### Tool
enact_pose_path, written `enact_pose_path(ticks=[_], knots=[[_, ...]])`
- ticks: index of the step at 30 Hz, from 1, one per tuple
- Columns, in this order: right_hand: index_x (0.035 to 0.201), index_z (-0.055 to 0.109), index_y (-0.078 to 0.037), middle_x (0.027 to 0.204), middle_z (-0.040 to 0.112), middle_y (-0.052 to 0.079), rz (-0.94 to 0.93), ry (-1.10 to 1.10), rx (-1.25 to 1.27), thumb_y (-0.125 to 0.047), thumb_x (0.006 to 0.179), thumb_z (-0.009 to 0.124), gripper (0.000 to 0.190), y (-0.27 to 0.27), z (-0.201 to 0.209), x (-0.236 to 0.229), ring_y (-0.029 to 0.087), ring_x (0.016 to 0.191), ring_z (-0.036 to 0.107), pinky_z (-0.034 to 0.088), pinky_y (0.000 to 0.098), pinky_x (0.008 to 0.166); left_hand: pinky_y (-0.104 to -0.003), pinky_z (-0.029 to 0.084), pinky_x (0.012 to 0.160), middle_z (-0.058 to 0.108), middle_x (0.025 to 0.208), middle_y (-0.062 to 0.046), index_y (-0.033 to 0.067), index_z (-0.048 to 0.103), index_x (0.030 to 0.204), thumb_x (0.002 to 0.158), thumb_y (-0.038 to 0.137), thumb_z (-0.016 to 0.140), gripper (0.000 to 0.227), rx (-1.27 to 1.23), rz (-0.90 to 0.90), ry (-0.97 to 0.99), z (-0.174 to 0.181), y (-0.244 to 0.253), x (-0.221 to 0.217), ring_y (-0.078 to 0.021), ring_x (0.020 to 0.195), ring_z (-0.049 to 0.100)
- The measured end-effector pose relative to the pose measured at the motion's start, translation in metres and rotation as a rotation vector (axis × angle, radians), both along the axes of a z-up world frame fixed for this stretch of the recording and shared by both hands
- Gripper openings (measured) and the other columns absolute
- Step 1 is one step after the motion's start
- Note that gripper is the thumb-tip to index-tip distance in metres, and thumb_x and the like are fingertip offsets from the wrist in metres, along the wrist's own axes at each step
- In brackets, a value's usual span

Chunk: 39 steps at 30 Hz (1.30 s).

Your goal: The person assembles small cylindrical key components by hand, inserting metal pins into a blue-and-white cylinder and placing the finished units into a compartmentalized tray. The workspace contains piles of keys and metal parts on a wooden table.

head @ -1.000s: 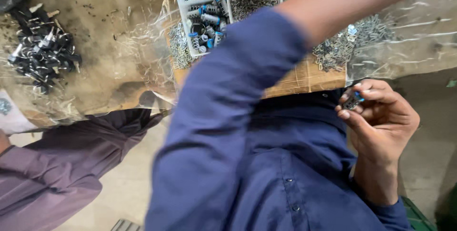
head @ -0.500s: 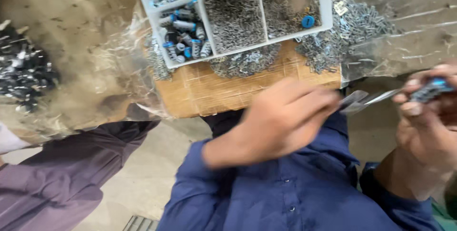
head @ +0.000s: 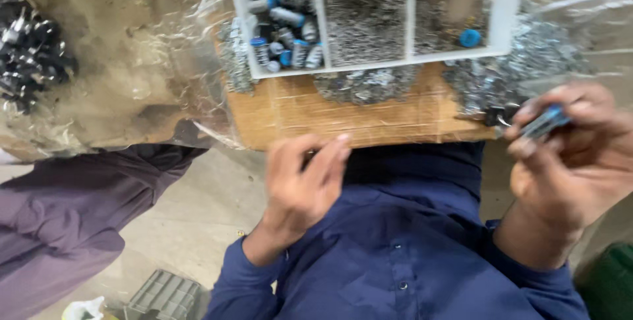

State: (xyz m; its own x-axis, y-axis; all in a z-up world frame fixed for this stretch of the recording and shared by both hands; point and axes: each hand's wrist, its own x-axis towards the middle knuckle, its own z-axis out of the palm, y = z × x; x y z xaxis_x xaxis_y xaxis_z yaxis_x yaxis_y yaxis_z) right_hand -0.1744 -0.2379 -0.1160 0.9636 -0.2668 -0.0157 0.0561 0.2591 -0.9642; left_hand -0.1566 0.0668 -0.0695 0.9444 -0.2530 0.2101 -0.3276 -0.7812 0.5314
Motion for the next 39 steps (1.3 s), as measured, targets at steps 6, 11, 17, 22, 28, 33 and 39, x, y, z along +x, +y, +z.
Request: enact_pose_path(ticks=[6,11,17,22,28,33,39], knots=[[0.120,0.065,0.004,0.120,0.063,0.021,0.425,0.137,0.220,0.014,0.090,0.074,0.033,0.094,0.004,0.013,0.027,0.103,0.073,0.071,0.0353,0.082,-0.036,0.050,0.092,0.064,0.115,-0.006,0.0140,0.071,0.125,0.099,0.013,0.080,0.028,0.026,0.265,-0.036,-0.010,0.047,-0.002,-0.0246,0.103,0.059],[0.121,0.064,0.007,0.122,0.060,0.021,0.587,0.219,0.217,0.014,0.089,0.073,0.034,0.131,0.010,0.011,0.027,0.104,0.072,0.069,0.0389,0.087,-0.043,0.046,0.091,0.056,0.113,-0.012,0.0029,0.059,0.144,0.101,0.036,0.072,0.056,0.132,0.286,0.059,-0.016,0.057,0.012,-0.0298,0.098,0.052],[0.118,0.065,0.008,0.122,0.061,0.021,0.557,0.236,0.165,0.014,0.089,0.073,0.031,0.136,0.016,0.004,0.027,0.104,0.072,0.069,0.0398,0.089,-0.038,0.046,0.094,0.054,0.117,-0.010,0.0082,0.056,0.148,0.112,0.042,0.064,0.050,0.107,0.241,0.056,-0.010,0.062,0.015,-0.0270,0.103,0.051],[0.116,0.065,0.008,0.121,0.063,0.021,0.549,0.228,0.103,0.014,0.088,0.074,0.030,0.135,0.013,0.005,0.027,0.103,0.073,0.069,0.0382,0.087,-0.037,0.044,0.091,0.053,0.116,-0.009,0.0087,0.054,0.151,0.113,0.046,0.057,0.053,0.117,0.184,0.074,-0.014,0.058,0.013,-0.0250,0.101,0.050],[0.115,0.066,0.009,0.122,0.061,0.020,0.567,0.248,0.076,0.014,0.088,0.075,0.028,0.132,0.015,0.005,0.026,0.104,0.072,0.068,0.0371,0.089,-0.044,0.044,0.088,0.052,0.106,-0.014,0.0028,0.060,0.143,0.098,0.051,0.069,0.067,0.252,0.075,0.113,-0.003,0.058,0.024,-0.0325,0.097,0.050],[0.111,0.067,0.007,0.122,0.062,0.020,0.531,0.258,0.057,0.016,0.086,0.074,0.028,0.120,0.015,0.000,0.026,0.104,0.073,0.070,0.0374,0.086,-0.040,0.053,0.097,0.060,0.116,-0.011,0.0047,0.066,0.125,0.092,0.016,0.074,0.036,0.114,-0.292,0.132,0.000,0.081,0.018,-0.0300,0.110,0.060],[0.117,0.065,0.006,0.125,0.061,0.021,0.445,0.285,0.216,0.018,0.084,0.074,0.036,0.102,-0.001,-0.014,0.027,0.104,0.072,0.069,0.0382,0.086,-0.041,0.054,0.086,0.068,0.102,-0.011,0.0004,0.069,0.110,0.091,-0.003,0.078,0.021,0.014,-0.200,-0.082,-0.016,0.065,0.020,-0.0307,0.095,0.068]])
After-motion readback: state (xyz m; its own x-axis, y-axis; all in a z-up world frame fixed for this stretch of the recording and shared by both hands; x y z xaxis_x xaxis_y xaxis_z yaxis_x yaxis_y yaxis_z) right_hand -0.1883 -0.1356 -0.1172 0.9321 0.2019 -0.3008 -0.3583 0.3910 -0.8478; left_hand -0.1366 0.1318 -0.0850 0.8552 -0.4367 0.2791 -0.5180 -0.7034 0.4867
